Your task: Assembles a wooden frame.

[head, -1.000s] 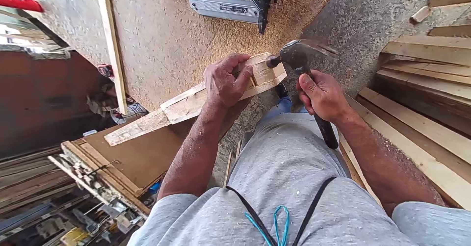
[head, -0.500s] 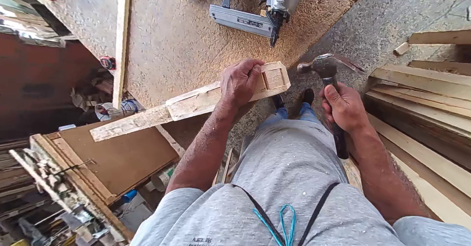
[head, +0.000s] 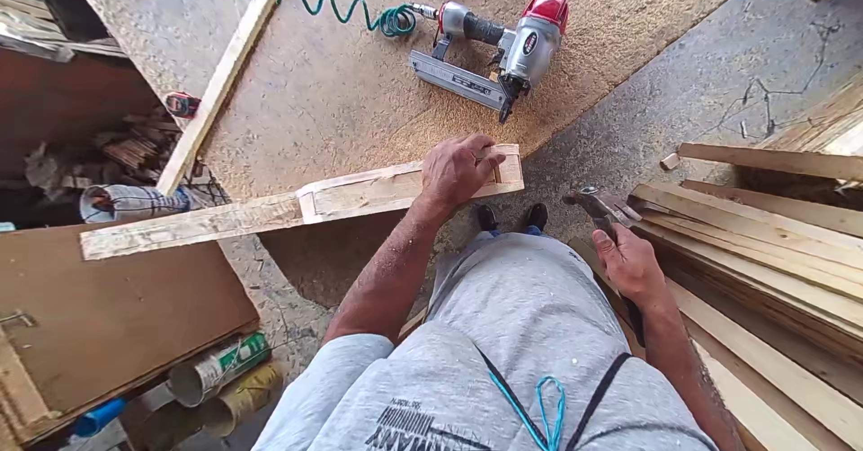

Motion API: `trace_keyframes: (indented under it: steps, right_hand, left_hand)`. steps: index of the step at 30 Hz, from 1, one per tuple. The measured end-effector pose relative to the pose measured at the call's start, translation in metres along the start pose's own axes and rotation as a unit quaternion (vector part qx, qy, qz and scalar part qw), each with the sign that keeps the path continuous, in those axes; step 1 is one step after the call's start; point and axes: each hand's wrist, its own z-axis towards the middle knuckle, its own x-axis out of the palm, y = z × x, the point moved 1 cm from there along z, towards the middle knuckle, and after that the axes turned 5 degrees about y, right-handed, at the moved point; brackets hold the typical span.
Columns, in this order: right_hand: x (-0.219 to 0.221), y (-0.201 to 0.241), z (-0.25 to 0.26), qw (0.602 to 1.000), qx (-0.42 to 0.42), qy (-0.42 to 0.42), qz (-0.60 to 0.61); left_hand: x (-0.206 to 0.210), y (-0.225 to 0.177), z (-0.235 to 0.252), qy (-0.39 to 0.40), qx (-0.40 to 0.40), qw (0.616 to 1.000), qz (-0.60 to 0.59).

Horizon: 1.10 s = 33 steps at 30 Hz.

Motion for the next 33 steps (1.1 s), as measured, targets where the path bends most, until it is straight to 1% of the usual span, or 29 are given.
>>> trace_keyframes:
  steps: [3,5,6,7,9,11,13,15,16,19,20,22,27,30,33]
  right_hand:
    - [-0.003,0.001,-0.004,0.999,-0.002,0.01,-0.036]
    - [-0.007,0.001,-0.005,0.998,-0.004,0.014,-0.058]
    - [-0.009,0.001,-0.005,0.998,-0.005,0.014,-0.066]
    - [-0.011,0.001,-0.005,0.997,-0.006,0.013,-0.073]
    - [-0.015,0.0,-0.004,0.996,-0.008,0.01,-0.084]
    - [-0.021,-0.002,-0.003,0.996,-0.008,0.009,-0.088]
    - [-0.026,-0.007,-0.002,0.996,-0.016,0.0,-0.085]
    - [-0.032,-0.012,0.0,0.996,-0.023,-0.005,-0.083]
    - [-0.036,-0.016,0.001,0.996,-0.026,-0.006,-0.083]
    - [-0.047,-0.024,0.007,0.997,-0.023,0.003,-0.08]
    - [-0.05,-0.027,0.01,0.997,-0.023,0.008,-0.077]
    - [-0.057,-0.03,0.018,0.996,-0.024,0.019,-0.083]
    - [-0.073,-0.021,0.049,0.989,-0.018,0.057,-0.132]
    - [-0.078,-0.004,0.078,0.986,-0.021,0.064,-0.154]
    - [-0.082,0.017,0.104,0.982,-0.033,0.074,-0.169]
  left_hand:
    - [-0.008,-0.007,0.009,0.102,-0.05,0.993,0.024]
    - [-0.012,-0.008,0.014,0.132,-0.067,0.989,-0.003]
    - [-0.013,-0.009,0.014,0.132,-0.068,0.989,-0.01]
    - [-0.011,-0.01,0.013,0.12,-0.066,0.991,-0.008]
    - [-0.003,-0.014,0.008,0.067,-0.061,0.996,0.014]
    - [0.005,-0.016,0.001,-0.016,-0.07,0.997,0.024]
    - [0.009,-0.014,-0.006,-0.111,-0.092,0.989,0.023]
    - [0.013,-0.007,-0.014,-0.162,-0.096,0.982,0.028]
    - [0.016,-0.004,-0.02,-0.159,-0.078,0.983,0.038]
    - [0.031,-0.011,-0.043,-0.089,-0.001,0.99,0.113]
    - [0.038,-0.017,-0.051,-0.083,0.019,0.988,0.132]
    - [0.051,-0.026,-0.064,-0.095,0.04,0.985,0.14]
    - [0.064,-0.039,-0.082,-0.151,0.065,0.982,0.094]
    - [0.057,-0.035,-0.085,-0.166,0.12,0.978,0.046]
    - [0.041,-0.026,-0.086,-0.154,0.18,0.971,-0.019]
